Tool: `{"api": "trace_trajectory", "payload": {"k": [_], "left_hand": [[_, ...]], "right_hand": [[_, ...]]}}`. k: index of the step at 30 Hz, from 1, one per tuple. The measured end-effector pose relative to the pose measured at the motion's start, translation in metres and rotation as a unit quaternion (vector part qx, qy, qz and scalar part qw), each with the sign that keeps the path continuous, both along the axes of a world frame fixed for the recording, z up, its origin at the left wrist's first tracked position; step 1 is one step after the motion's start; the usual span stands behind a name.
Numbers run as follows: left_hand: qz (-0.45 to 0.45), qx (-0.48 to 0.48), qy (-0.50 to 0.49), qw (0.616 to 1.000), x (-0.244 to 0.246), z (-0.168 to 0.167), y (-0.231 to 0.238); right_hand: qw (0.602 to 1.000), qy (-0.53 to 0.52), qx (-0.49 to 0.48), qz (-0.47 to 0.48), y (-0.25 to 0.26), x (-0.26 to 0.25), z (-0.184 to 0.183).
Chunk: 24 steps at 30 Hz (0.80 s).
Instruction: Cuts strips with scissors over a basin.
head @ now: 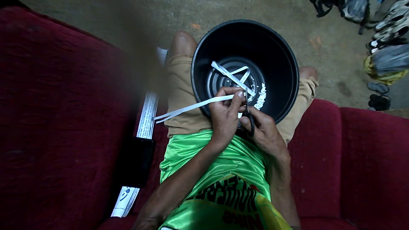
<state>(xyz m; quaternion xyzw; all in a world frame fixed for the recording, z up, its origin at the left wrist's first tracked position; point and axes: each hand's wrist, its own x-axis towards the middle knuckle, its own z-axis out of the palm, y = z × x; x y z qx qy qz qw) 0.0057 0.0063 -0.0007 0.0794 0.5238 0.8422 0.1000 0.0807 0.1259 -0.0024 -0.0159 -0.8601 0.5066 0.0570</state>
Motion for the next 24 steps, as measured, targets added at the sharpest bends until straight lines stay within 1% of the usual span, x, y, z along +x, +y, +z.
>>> {"api": "trace_trajectory", "payload": {"k": [5, 17, 21, 24], "left_hand": [[-0.008, -0.006, 0.001, 1.000, 0.0015, 0.0009, -0.0017], [-0.011, 0.000, 0.008, 1.000, 0.0002, 0.0000, 0.0010], [-0.031, -0.023, 0.026, 0.999, 0.0026, 0.0006, -0.0037], [-0.016, 0.002, 0.011, 1.000, 0.0001, -0.0002, 0.0004]], "right_hand": [[0.999, -0.032, -0.006, 0.014, 0.0011, 0.0019, 0.0040], [1.000, -0.009, 0.015, 0.008, 0.0012, -0.0012, 0.0030], [1.000, -0.005, 0.012, 0.008, 0.0013, -0.0012, 0.0034], [1.000, 0.003, 0.008, 0.013, 0.0018, -0.0010, 0.0026]]}}
